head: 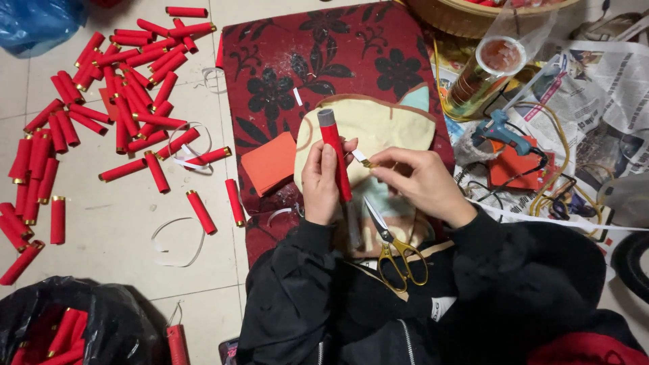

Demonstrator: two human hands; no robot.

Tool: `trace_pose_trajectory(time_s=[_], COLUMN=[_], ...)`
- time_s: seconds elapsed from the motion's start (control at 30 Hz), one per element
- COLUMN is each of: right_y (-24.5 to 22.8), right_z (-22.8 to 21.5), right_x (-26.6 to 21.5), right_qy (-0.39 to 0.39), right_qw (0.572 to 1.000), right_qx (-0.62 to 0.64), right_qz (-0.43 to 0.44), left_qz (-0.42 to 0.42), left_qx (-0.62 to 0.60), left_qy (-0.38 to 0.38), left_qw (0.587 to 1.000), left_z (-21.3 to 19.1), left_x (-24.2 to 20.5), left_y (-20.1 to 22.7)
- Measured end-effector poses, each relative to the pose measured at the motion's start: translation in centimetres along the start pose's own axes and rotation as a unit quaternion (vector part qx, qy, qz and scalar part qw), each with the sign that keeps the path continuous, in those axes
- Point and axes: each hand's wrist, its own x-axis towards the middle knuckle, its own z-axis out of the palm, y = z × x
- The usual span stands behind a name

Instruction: Assembling firecrackers by wrapping tubes in red paper, securing them with hot glue, and finishing the ends with tape.

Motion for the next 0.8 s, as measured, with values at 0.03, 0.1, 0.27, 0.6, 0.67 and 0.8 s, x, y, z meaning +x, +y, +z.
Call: trace_pose_trajectory(time_s=[0.03,0.1,0.27,0.6,0.67,0.8], right_y=[0.2,0.7,1.3,-0.2,0.2,-0.4], right_z=[0.0,-0.1,-0.2,-0.2,-0.2,0.2], right_x=[0.0,0.1,-0.1,-0.3,-0.3,-0.2], right_qy=[0.000,0.051,0.074,0.150,0.145,0.131], right_qw=[1.000,0.997,0.993,0.949,0.952,0.970], right_qx=[-0.001,-0.018,-0.069,-0.211,-0.203,-0.122], right_qz=[0.000,-0.060,-0.062,-0.180,-0.178,-0.167], left_qz=[0.001,0.025,0.092,0.028,0.021,0.004], left_qx=[-0.001,-0.004,0.069,0.019,0.019,0.012], left_qy=[0.000,0.012,-0.031,-0.090,-0.095,-0.106], left_qw=[1.000,1.000,0.993,0.995,0.995,0.994], left_z=[-0.2,-0.6,0.8,0.9,0.7,0.5], left_x=[0.1,0.1,-1.0,-1.2,-1.2,-1.1], left_y=[-0.3,-0.9,1.7,0.2,-0.4,-0.6])
